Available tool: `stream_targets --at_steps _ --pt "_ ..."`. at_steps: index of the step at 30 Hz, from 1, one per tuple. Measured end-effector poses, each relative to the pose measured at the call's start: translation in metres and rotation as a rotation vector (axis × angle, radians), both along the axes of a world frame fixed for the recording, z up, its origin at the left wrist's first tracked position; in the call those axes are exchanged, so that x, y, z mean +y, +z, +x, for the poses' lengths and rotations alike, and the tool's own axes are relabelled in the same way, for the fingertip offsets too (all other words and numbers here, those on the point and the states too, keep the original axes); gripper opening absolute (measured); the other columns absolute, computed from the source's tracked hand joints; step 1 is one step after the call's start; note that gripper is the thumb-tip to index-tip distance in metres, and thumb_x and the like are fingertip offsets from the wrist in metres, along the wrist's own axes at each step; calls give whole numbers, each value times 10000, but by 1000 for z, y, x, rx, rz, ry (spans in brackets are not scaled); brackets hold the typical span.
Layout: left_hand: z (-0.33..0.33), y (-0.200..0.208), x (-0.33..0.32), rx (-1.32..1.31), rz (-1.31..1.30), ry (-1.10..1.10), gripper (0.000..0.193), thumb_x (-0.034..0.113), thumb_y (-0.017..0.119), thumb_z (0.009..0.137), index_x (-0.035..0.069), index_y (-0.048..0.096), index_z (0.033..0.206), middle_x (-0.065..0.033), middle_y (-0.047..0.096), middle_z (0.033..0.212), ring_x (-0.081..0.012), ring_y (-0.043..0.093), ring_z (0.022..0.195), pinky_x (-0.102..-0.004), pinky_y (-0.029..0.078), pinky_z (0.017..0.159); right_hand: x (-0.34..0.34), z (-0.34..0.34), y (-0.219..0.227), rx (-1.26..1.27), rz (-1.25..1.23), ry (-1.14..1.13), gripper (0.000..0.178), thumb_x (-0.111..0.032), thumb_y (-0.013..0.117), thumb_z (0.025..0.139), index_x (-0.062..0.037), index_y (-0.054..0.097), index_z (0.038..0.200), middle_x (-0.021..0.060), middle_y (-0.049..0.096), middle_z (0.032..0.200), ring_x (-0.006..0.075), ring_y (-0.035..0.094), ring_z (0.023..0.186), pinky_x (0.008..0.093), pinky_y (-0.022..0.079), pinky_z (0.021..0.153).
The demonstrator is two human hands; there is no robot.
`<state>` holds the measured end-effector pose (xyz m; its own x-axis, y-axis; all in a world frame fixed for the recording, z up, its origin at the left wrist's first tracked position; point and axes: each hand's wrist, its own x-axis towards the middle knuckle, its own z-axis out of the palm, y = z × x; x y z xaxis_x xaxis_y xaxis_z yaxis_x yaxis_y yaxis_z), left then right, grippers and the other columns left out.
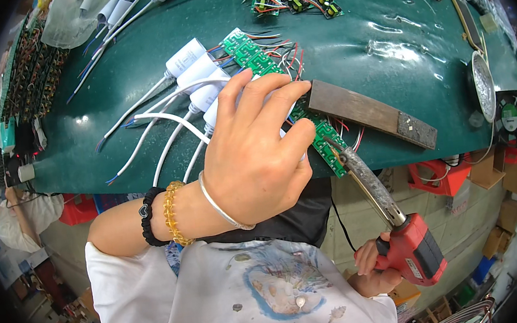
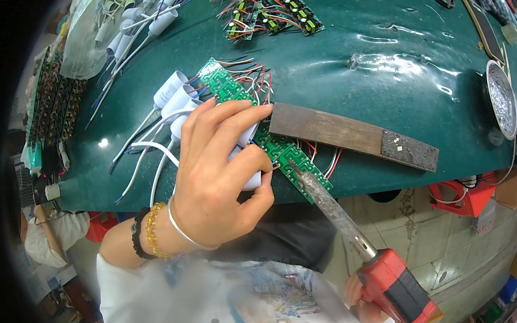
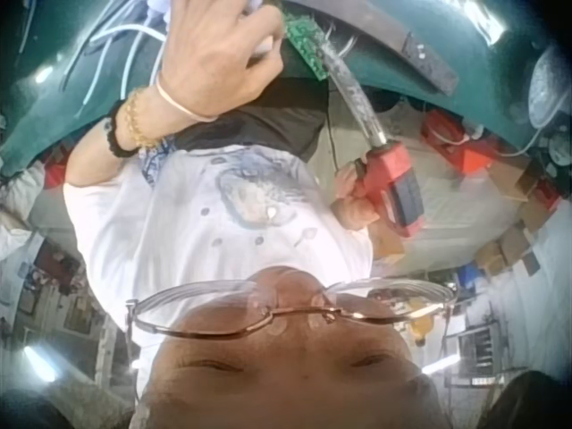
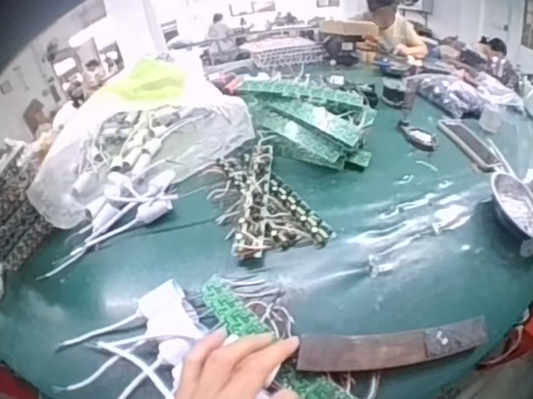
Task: The person assembles electronic components by soldering wires and electronic modules to a circuit board with a soldering iron and soldering wire.
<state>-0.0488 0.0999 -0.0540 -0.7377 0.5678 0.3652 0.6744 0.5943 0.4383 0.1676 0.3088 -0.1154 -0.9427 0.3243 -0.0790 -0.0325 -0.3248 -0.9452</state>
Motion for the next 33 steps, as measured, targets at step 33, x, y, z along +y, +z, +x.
stream_targets --at_steps 33 --pt "3 -4 2 70 -2 41 171 36 653 563 42 559 706 -174 570 1163 -358 510 1095 -546 338 968 47 -52 5 182 -209 359 647 -408 603 856 -36 386 1338 123 583 998 241 569 941 413 462 829"
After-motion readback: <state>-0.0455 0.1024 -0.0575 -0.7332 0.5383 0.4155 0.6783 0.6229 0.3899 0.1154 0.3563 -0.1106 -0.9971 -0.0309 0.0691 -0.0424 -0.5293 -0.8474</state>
